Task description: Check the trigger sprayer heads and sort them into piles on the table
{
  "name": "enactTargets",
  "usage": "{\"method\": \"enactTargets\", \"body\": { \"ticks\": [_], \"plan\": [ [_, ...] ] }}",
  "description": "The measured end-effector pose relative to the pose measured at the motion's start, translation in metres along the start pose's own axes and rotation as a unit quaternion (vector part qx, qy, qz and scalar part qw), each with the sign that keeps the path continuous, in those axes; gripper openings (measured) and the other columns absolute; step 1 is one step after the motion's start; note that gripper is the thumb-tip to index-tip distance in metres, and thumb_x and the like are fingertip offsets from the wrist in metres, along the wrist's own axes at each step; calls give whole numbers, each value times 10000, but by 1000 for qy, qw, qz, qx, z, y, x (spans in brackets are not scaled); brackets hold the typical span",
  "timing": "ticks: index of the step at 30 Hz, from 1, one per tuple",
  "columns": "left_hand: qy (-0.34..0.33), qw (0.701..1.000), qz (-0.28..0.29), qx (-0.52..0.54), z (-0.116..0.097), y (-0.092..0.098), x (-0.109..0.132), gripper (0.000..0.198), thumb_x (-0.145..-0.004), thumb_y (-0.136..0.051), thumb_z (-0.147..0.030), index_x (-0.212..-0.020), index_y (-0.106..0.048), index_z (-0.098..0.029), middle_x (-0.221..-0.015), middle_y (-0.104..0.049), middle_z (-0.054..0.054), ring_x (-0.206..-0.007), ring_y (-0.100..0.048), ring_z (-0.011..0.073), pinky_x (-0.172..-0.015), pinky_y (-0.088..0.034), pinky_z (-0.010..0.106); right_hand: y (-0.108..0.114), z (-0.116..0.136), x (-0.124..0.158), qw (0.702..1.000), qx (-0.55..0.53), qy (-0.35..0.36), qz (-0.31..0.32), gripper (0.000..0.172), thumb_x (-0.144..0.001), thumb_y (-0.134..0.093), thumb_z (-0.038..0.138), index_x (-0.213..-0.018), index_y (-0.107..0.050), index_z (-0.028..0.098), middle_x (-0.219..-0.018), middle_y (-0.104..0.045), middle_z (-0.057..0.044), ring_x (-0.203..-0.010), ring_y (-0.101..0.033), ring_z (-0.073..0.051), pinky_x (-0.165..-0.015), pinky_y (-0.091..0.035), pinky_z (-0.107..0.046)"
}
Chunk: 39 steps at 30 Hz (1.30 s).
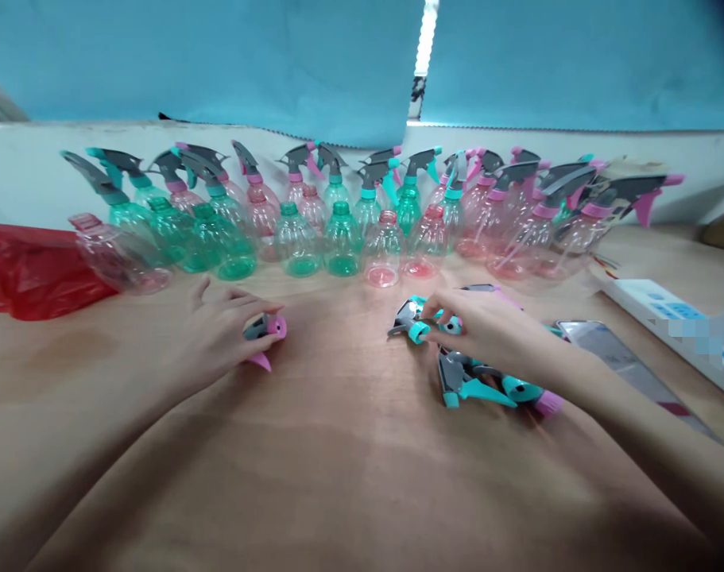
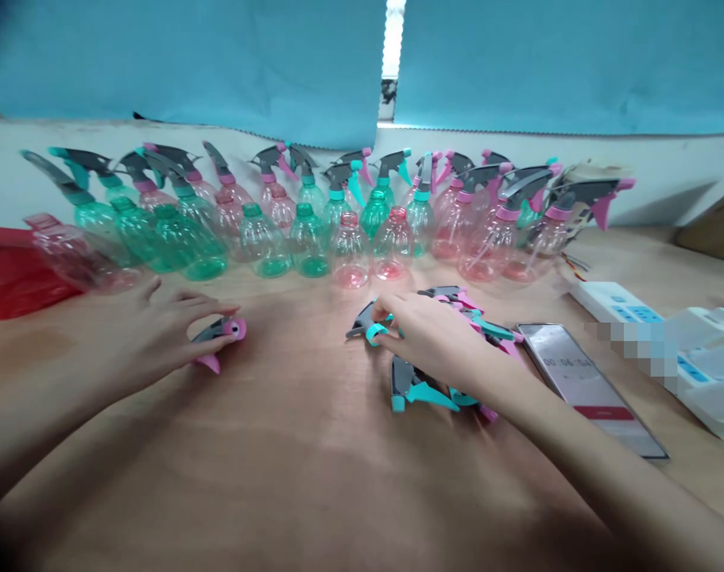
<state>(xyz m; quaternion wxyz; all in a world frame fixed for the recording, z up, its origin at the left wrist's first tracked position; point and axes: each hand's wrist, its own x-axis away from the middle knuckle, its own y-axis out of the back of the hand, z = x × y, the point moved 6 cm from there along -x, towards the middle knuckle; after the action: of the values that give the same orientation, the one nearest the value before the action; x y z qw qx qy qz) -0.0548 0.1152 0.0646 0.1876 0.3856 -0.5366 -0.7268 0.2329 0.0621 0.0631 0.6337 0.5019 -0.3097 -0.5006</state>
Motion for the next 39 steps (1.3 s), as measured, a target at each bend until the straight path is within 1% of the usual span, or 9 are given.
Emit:
{"method": "enactTargets", "body": {
  "ticks": [3,6,10,14,18,23,29,32,39],
  "plan": [
    [28,999,28,7,-9,-4,-2,268,-838,-613,-355,-1041,-661,-188,-973,-689,54,-1002,-542,286,-1013,-149,656,-5,-5,-2,1000,13,-7,4,172,-823,-521,311,-954,-581,217,-885,-693,-43,-729,-624,-197,-580,-414,-302],
    [39,998,32,36,-30,-1,-7,235,-870,-571,-305,-1067,-639,-198,-1001,-684,58,-1032,-551,278,-1042,-157,604,-2,-6,-2,1000,23,-6,1,151,-810,-550,322,-928,-589,237,-874,-698,-23,-707,-615,-192,-549,-394,-290],
    [-25,989,67,129,-80,-3,-25,236,-920,-485,-275,-1118,-599,-216,-1102,-639,47,-1030,-556,227,-931,-393,391,7,-5,1,1000,21,6,-12,130,-815,-562,296,-928,-597,242,-881,-694,-8,-780,-616,-190,-572,-403,-277],
    [-109,974,100,172,-129,-24,-54,241,-905,-469,-127,-1092,-608,-186,-1046,-629,61,-973,-557,215,-826,-444,331,18,-6,5,999,11,12,-31,148,-817,-585,304,-945,-589,228,-875,-689,1,-793,-621,-174,-604,-424,-274],
    [-144,967,82,193,-153,-52,-84,345,-835,-587,-113,-1173,-548,-171,-1195,-552,101,-1088,-496,247,-866,-420,353,25,-6,7,999,6,21,-41,154,-827,-590,323,-948,-590,227,-865,-689,7,-788,-622,-170,-612,-431,-277],
    [-134,965,40,220,-152,-55,-86,133,-864,-594,-183,-995,-614,-174,-1065,-615,74,-1032,-524,262,-925,-334,463,23,-3,4,998,-6,42,-36,162,-835,-593,346,-934,-589,218,-838,-691,8,-733,-625,-146,-607,-432,-260],
    [-71,953,-38,292,-136,-31,-34,214,-849,-628,-271,-1034,-565,-185,-1008,-666,52,-1005,-557,220,-884,-397,391,11,14,9,998,-11,54,-10,67,-839,-564,231,-888,-609,223,-697,-660,38,-624,-595,-130,-531,-371,-235],
    [-55,928,-111,352,-129,-21,-14,271,-813,-658,-223,-1068,-571,-202,-1026,-686,51,-1016,-573,219,-904,-406,394,5,30,16,996,-27,79,12,56,-835,-566,205,-816,-616,221,-682,-652,42,-615,-572,-120,-523,-349,-226],
    [-124,904,-134,387,-131,-16,-8,322,-823,-666,-218,-1125,-564,-180,-963,-684,62,-955,-563,221,-857,-416,394,0,48,24,990,-89,103,24,98,-865,-569,260,-785,-595,209,-624,-592,52,-570,-513,-96,-525,-334,-221]
  ]
}}
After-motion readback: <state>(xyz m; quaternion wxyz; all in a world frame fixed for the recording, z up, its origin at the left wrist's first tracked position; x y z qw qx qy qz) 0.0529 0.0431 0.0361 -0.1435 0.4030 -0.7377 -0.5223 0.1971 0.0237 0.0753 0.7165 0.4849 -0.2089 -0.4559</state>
